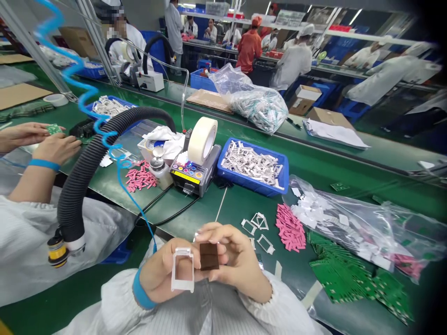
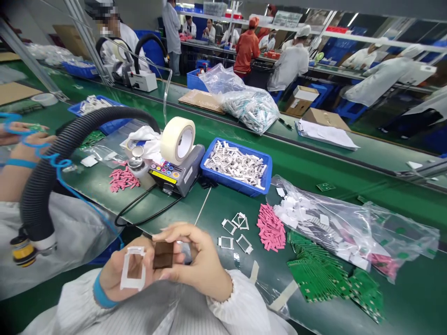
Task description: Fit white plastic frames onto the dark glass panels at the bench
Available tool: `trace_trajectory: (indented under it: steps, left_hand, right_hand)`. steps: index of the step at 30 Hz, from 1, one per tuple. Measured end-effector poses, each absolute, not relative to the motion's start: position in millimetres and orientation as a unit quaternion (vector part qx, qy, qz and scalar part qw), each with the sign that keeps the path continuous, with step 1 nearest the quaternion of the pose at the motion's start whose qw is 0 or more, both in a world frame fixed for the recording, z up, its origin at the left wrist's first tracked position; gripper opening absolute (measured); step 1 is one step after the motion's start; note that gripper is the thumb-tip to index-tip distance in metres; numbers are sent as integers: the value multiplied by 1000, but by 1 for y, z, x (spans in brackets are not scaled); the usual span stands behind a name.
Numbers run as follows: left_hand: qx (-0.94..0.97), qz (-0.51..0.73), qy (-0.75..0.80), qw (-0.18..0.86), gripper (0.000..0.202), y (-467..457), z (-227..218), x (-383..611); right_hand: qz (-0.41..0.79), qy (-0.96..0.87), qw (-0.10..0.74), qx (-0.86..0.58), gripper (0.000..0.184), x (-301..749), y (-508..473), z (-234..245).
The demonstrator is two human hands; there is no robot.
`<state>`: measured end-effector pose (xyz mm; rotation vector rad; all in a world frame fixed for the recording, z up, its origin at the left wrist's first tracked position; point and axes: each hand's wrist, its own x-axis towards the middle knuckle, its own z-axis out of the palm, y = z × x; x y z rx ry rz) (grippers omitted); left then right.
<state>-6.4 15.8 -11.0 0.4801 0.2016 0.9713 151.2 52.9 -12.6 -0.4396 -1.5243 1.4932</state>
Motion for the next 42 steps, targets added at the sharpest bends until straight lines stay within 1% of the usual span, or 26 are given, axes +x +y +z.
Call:
trace_trajectory:
  steps: [3, 5, 6, 8, 10, 12, 14, 20, 33, 37, 40, 42]
  left_hand:
    - [248, 469, 89, 843, 36, 14, -5, -6]
    - [278, 484, 111, 822, 35, 14, -2, -8]
    - [304, 490, 133, 806, 34, 14, -1, -10]
    - [376, 497, 177, 762, 33, 14, -1, -14]
    - [438, 499, 201, 720, 35, 13, -2, -17]
    - [477, 496, 210, 694, 38, 12, -3, -20]
    - [504, 487, 215, 680, 39, 11, -4, -21]
    - [534, 475, 216, 666, 40, 13, -8, -23]
    - [500, 455, 259, 690, 37, 18, -12, -22]
    - [396, 476, 283, 733, 38, 22, -18, -19]
    - [268, 515, 276, 766, 39, 26, -27, -22]
    - [205, 539, 259, 775, 36, 27, -32, -25]
  right_hand:
    - [592, -646, 450, -175, 43, 151, 51, -9]
    - [546, -674, 454, -206, 43, 154, 50, -2]
    - [502, -692, 464, -232, 39, 155, 49, 2]
    - [378, -738, 480, -286, 19, 157, 47, 13]
    - [254, -782, 467, -324, 2, 158, 45, 22]
    - [184, -804, 446, -347, 9, 156, 43, 29]
    - [158, -810, 435, -361, 13, 154, 43, 31]
    - [166, -815, 412, -372, 11, 154, 45, 27]
    - [251, -798, 383, -392, 13, 150, 51, 13]
    - [252, -818, 357, -375, 12, 151, 47, 9]
    - [300, -807, 356, -362, 12, 158, 42, -1]
    - [332, -807, 309, -378, 14, 162, 42, -19]
